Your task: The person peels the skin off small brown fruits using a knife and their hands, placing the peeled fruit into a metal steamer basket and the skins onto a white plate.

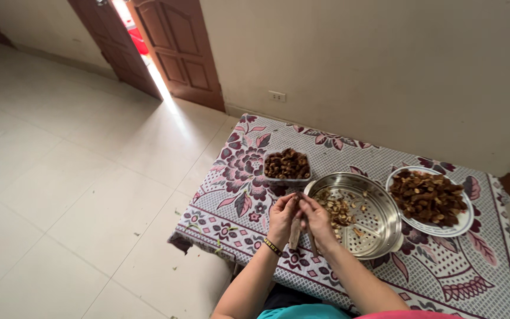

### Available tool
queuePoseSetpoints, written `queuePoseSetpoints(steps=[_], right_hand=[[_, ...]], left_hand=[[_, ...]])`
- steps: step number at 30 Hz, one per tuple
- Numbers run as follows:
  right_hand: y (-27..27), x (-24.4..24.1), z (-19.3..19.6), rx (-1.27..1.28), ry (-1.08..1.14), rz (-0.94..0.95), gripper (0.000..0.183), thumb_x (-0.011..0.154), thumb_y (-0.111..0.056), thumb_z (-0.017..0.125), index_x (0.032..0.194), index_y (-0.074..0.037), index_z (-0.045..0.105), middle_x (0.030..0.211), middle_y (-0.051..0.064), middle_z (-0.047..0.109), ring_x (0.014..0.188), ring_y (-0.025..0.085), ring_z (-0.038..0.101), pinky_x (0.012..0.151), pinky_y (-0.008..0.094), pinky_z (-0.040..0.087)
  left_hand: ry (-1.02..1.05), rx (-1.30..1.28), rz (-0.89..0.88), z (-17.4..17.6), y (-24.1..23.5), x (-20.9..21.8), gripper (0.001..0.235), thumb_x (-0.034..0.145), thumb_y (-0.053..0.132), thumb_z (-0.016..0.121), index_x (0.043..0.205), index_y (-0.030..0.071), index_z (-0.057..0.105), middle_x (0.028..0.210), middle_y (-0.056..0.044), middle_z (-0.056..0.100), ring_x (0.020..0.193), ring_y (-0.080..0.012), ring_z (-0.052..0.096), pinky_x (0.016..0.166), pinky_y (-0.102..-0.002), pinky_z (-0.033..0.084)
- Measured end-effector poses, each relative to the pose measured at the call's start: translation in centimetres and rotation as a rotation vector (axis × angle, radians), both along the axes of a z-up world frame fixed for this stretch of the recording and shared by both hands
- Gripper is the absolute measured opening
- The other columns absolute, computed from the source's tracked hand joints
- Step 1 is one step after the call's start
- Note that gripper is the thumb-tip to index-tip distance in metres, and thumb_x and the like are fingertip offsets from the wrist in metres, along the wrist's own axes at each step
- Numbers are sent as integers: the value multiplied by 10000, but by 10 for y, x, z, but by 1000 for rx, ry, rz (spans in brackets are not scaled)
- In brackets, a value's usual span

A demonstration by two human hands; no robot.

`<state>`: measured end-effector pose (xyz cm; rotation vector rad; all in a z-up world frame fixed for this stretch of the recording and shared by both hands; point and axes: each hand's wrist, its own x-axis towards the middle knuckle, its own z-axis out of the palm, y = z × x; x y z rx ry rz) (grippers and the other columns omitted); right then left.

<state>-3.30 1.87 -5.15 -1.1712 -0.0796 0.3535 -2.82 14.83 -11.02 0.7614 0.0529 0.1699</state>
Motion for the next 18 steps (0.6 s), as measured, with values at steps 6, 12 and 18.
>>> queuePoseSetpoints(steps=[6,12,18], right_hand=[[11,7,-3,-217,312,161,498,1060,-343,420,1511,-132,422,717,24,615,490,102,498,444,282,437],[28,-7,14,-253,181,321,585,1041,-325,416,1613,-203,386,657,-38,520,445,55,403,406,220,389],[25,-11,18,-392,17,296,591,1049,-309,417,1613,-235,256,658,-30,506,469,60,429,441,223,416]], left_hand=[[57,-292,-60,-15,43,-18,323,1056,272,583,1255,32,666,1004,-31,708,910,-140,660,844,-332,562],[90,-232,-26,-19,59,-22,285,1053,274,607,1229,58,664,984,-47,702,876,-145,660,820,-314,570],[183,-219,-94,-15,57,-18,204,1026,229,641,1151,69,625,1023,-50,712,941,-163,689,865,-312,584]])
